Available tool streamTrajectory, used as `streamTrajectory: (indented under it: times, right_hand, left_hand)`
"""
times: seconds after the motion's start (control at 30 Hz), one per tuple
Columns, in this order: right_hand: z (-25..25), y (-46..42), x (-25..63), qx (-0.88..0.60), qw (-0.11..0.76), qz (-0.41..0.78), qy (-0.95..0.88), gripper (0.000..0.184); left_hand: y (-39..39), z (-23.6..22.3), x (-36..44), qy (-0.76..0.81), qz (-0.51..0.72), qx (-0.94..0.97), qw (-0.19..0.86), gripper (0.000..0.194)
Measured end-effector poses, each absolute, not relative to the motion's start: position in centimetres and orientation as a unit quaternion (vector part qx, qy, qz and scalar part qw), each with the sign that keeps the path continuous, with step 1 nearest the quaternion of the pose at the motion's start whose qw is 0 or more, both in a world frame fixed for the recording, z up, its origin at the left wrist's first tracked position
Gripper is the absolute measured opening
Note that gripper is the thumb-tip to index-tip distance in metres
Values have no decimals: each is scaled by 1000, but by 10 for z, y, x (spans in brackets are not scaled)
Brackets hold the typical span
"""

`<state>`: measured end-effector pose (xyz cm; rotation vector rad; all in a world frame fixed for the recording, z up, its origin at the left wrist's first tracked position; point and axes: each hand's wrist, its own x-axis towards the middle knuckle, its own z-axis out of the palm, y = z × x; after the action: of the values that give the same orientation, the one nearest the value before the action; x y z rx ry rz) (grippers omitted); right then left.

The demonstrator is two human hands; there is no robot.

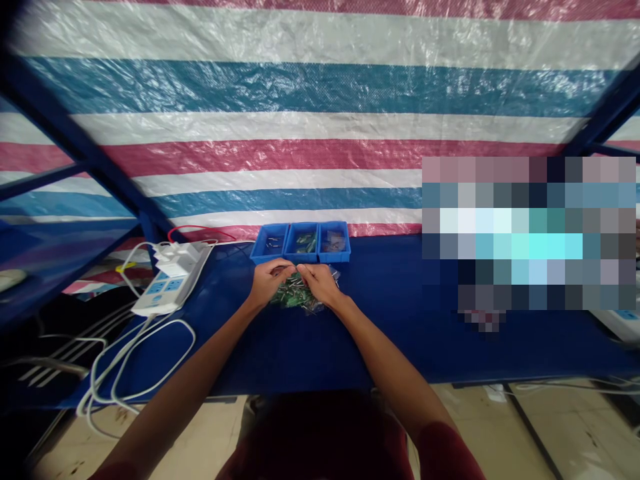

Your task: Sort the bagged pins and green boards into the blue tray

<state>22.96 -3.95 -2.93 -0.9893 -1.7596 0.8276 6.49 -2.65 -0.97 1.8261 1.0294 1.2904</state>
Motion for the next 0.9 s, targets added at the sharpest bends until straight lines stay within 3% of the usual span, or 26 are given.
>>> streamTrajectory:
  times: [0.43, 0.53, 0.73, 0.9]
  right_hand:
    - [-27, -40, 233, -476, 469, 259, -697, 64]
    - [-26, -40, 233, -477, 470, 253, -699, 64]
    - [-23, -42, 233, -486, 485, 224, -692, 62]
    - [-24, -39, 234, -486, 501, 190, -690, 45]
  left_hand:
    - [-28, -6, 71, 359, 548, 626, 424, 33]
    - [-26, -11, 69, 374, 536, 653, 383, 30]
    - [-25, -13, 63, 396, 487, 752, 202, 26]
    - [-23, -16, 62, 412, 495, 738, 203, 23]
